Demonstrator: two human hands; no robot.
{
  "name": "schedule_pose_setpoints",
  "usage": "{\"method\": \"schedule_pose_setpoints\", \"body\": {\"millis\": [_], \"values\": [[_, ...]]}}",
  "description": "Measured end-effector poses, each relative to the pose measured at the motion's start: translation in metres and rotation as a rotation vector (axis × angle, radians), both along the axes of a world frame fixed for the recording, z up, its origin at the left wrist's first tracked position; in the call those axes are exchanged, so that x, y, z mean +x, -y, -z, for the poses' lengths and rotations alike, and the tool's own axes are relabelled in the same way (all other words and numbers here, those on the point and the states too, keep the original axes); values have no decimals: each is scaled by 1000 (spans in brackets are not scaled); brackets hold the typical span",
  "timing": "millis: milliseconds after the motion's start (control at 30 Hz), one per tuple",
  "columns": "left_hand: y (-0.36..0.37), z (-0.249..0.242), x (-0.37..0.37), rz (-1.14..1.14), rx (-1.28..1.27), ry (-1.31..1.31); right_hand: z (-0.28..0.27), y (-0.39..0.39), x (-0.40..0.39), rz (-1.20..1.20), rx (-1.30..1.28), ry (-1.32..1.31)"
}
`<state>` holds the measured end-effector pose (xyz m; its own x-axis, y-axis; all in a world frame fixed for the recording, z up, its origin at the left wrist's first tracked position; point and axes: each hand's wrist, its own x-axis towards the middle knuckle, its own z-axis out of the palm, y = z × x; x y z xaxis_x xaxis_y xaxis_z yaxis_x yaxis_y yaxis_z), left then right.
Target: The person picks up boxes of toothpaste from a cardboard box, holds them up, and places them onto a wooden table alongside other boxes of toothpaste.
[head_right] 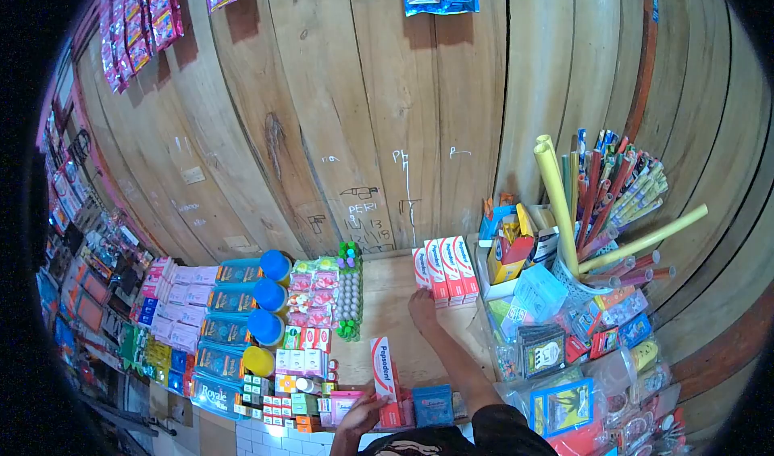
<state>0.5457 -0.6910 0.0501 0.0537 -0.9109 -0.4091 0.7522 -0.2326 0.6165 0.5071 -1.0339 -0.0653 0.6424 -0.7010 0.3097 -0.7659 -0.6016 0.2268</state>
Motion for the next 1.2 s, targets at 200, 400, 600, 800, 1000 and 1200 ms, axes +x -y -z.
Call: {"method": "schedule_pose_setpoints", "body": {"millis": [200,400,600,800,1000,1200], "values": [[2,3,2,43,1,32,-8,-5,-10,-57,77,172],[18,-3,3,77,-53,61,-41,-48,-57,-310,547,548],[60,14,9,144,4,-73,-80,-98,-98,-263,1144,877],[114,49,7,181,-14,-233,-122,-133,-135,-321,1342,1007],[166,73,2,225,-44,-254,-139,-131,-150,-451,897,565],[206,101,1,229,-25,-206,-122,-119,-145,-324,821,487]]}}
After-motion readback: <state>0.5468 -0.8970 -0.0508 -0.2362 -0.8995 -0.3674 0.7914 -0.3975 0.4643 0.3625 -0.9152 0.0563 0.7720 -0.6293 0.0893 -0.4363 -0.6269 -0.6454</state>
